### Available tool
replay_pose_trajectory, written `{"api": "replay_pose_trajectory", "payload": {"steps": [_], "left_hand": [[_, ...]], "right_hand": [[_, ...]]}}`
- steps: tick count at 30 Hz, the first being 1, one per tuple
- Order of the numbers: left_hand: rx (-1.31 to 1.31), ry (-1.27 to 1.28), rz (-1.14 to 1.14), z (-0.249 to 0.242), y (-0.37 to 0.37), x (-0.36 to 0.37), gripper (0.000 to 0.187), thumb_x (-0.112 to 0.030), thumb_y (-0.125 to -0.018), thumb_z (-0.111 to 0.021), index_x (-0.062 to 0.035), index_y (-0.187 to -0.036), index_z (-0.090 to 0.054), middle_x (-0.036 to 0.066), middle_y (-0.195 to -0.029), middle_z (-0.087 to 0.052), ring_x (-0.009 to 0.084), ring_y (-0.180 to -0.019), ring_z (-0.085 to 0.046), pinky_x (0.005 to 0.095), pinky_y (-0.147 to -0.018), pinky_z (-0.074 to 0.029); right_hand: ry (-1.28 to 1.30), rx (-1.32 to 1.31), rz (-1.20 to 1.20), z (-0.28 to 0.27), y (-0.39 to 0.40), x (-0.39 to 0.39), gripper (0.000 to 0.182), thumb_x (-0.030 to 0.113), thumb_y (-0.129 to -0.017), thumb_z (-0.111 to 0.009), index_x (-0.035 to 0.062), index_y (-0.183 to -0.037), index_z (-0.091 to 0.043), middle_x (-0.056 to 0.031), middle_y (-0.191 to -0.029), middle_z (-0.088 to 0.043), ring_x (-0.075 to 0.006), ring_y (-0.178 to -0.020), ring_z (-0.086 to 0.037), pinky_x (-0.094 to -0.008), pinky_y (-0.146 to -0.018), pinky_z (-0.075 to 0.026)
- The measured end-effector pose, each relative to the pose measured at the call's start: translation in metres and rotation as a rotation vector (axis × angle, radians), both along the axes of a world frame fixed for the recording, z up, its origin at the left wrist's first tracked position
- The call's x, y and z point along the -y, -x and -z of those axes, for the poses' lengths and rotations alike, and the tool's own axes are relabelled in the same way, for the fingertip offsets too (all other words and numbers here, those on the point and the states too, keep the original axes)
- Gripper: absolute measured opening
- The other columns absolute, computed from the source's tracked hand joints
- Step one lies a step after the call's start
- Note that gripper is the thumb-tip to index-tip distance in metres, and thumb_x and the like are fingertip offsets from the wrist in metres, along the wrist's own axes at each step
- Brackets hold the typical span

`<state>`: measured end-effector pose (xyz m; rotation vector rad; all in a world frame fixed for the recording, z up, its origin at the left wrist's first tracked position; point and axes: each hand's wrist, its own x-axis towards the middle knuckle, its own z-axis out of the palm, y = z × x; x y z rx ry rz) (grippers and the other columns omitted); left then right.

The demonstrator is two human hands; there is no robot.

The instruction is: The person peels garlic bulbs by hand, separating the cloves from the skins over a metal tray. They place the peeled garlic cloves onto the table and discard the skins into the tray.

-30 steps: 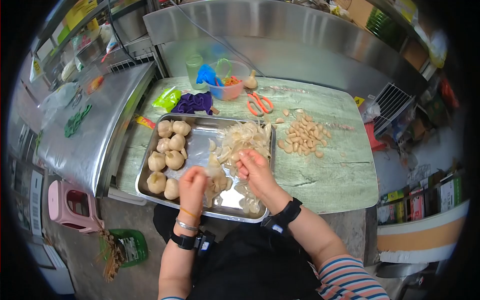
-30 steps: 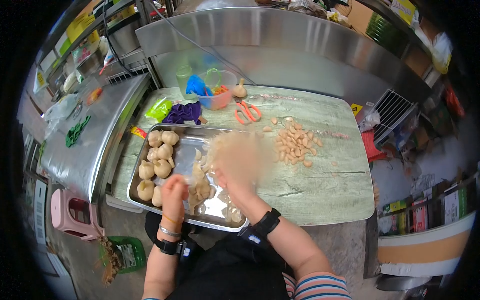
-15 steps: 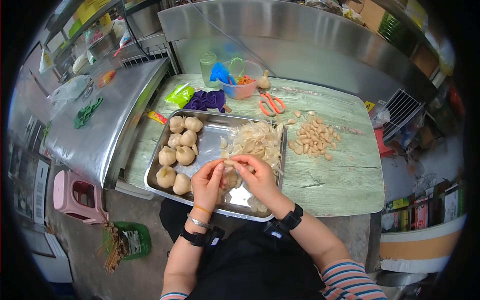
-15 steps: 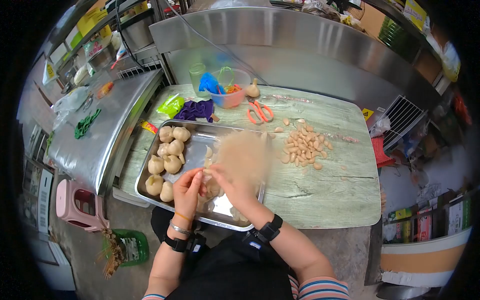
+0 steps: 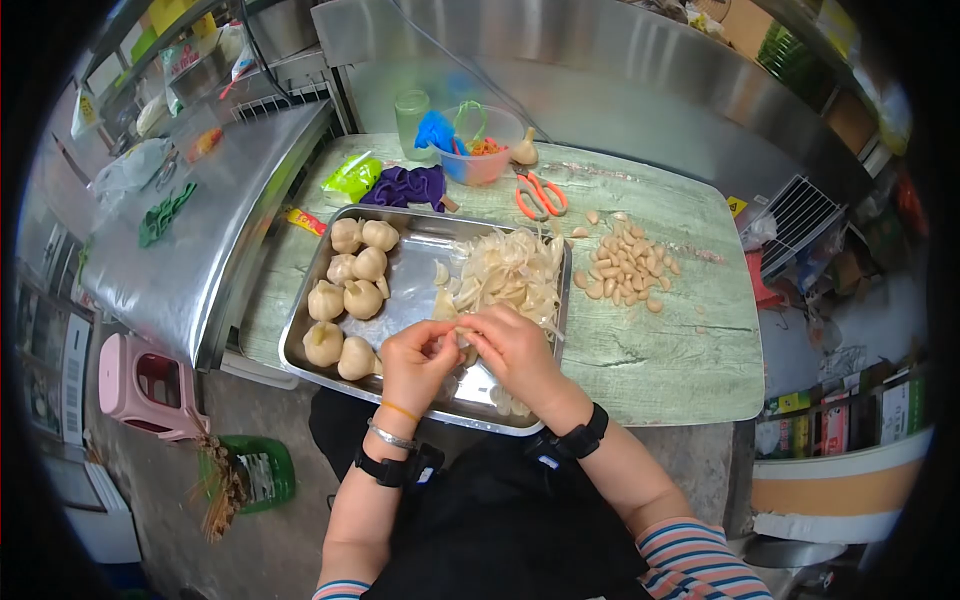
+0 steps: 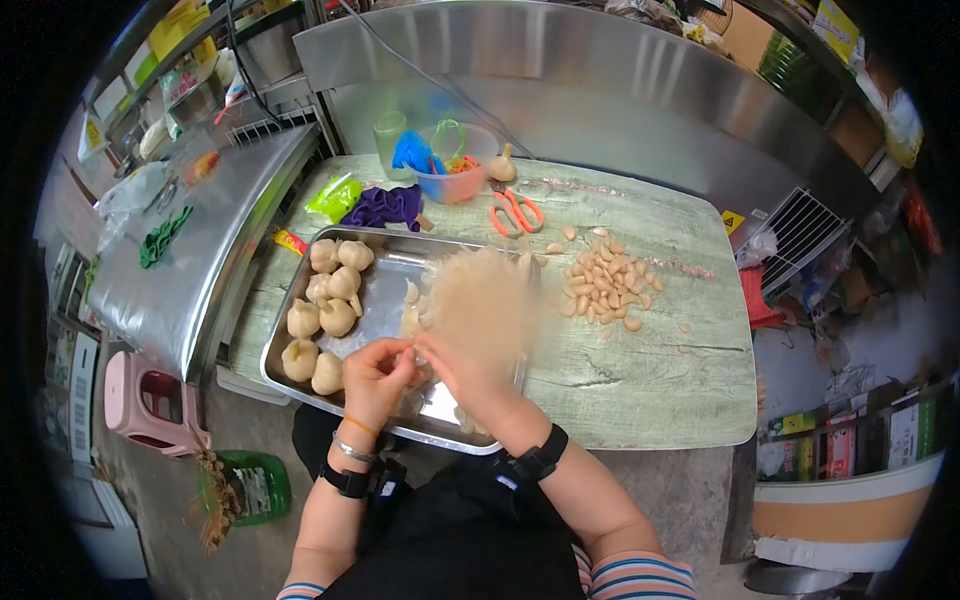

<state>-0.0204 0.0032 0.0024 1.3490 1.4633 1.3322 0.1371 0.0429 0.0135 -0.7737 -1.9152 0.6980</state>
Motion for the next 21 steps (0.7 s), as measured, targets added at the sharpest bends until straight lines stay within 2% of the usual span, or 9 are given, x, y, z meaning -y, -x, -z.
{"api": "replay_pose_trajectory", "payload": {"steps": [2, 6, 9, 11, 12, 14, 15, 17, 21], "left_hand": [[0.121, 0.056, 0.0, -0.003, -0.001, 0.001, 0.012, -0.006, -0.088, -0.062, 0.0029, -0.095, -0.065, 0.005, -0.075, -0.066, 0.0089, -0.063, -0.064, 0.0198, -0.056, -0.052], [0.373, 0.146, 0.029, -0.006, 0.004, 0.001, 0.009, -0.005, -0.088, -0.061, 0.0026, -0.092, -0.064, 0.004, -0.075, -0.064, 0.0081, -0.062, -0.062, 0.0204, -0.056, -0.052], [0.467, 0.155, 0.043, -0.003, 0.008, 0.001, 0.008, -0.005, -0.088, -0.061, 0.002, -0.092, -0.062, 0.005, -0.076, -0.065, 0.0081, -0.06, -0.06, 0.0206, -0.055, -0.051], [0.532, 0.16, 0.052, -0.001, 0.01, 0.001, 0.007, -0.005, -0.089, -0.061, 0.0018, -0.092, -0.062, 0.005, -0.076, -0.065, 0.0084, -0.059, -0.06, 0.0205, -0.055, -0.05], [0.597, 0.166, 0.059, -0.001, 0.011, 0.0, 0.007, -0.005, -0.089, -0.061, 0.0016, -0.091, -0.061, 0.005, -0.075, -0.064, 0.0087, -0.058, -0.059, 0.0205, -0.055, -0.05], [0.636, 0.157, 0.078, -0.002, 0.011, -0.001, 0.007, -0.006, -0.089, -0.061, 0.0014, -0.091, -0.061, 0.005, -0.075, -0.064, 0.0088, -0.058, -0.059, 0.0205, -0.055, -0.05], [0.673, 0.15, 0.095, -0.002, 0.012, -0.001, 0.007, -0.006, -0.089, -0.061, 0.0012, -0.091, -0.061, 0.005, -0.075, -0.064, 0.009, -0.058, -0.059, 0.0205, -0.054, -0.05], [0.625, 0.138, 0.088, -0.004, 0.009, 0.001, 0.007, -0.006, -0.089, -0.061, 0.001, -0.09, -0.061, 0.004, -0.074, -0.064, 0.0085, -0.058, -0.059, 0.0203, -0.054, -0.05], [0.435, 0.156, 0.018, -0.003, 0.001, 0.0, 0.005, -0.006, -0.089, -0.06, -0.0004, -0.089, -0.06, 0.003, -0.075, -0.063, 0.0082, -0.057, -0.057, 0.0205, -0.054, -0.048]], "right_hand": [[-0.121, 0.029, -0.009, 0.0, 0.0, 0.0, 0.019, 0.005, -0.081, -0.064, 0.0011, -0.099, -0.064, -0.0117, -0.087, -0.061, -0.0259, -0.074, -0.06, -0.0312, -0.065, -0.048], [-0.056, 0.002, -0.026, -0.003, 0.002, 0.002, 0.018, 0.005, -0.08, -0.064, 0.0013, -0.098, -0.064, -0.0114, -0.086, -0.061, -0.026, -0.074, -0.06, -0.031, -0.064, -0.048], [-0.033, -0.014, -0.049, -0.006, 0.002, 0.002, 0.018, 0.005, -0.08, -0.065, 0.0013, -0.098, -0.064, -0.0106, -0.085, -0.061, -0.022, -0.074, -0.061, -0.0306, -0.064, -0.049], [0.282, -0.08, -0.128, -0.007, 0.0, 0.003, 0.017, 0.007, -0.086, -0.062, 0.0014, -0.102, -0.064, -0.0073, -0.084, -0.062, -0.0145, -0.073, -0.061, -0.0269, -0.063, -0.048], [0.277, -0.078, -0.127, -0.007, 0.0, 0.001, 0.017, 0.007, -0.086, -0.062, 0.0014, -0.102, -0.064, -0.0073, -0.084, -0.062, -0.0145, -0.073, -0.061, -0.0269, -0.063, -0.048], [0.832, -0.292, -0.232, -0.002, 0.0, -0.004, 0.019, 0.01, -0.092, -0.057, 0.0019, -0.108, -0.062, -0.003, -0.082, -0.061, -0.0084, -0.071, -0.059, -0.0228, -0.06, -0.046], [0.829, -0.29, -0.233, 0.0, 0.0, -0.007, 0.019, 0.01, -0.092, -0.057, 0.0019, -0.108, -0.062, -0.003, -0.082, -0.061, -0.0084, -0.071, -0.059, -0.0228, -0.06, -0.046], [1.134, -0.484, -0.408, 0.004, 0.0, -0.013, 0.021, 0.014, -0.095, -0.053, 0.0024, -0.112, -0.06, -0.0006, -0.079, -0.058, -0.0067, -0.069, -0.056, -0.0204, -0.059, -0.044], [1.067, -0.349, -0.353, 0.008, 0.003, -0.014, 0.024, 0.018, -0.096, -0.053, 0.0023, -0.113, -0.059, 0.0004, -0.076, -0.055, -0.0061, -0.067, -0.052, -0.0197, -0.058, -0.042]]}}
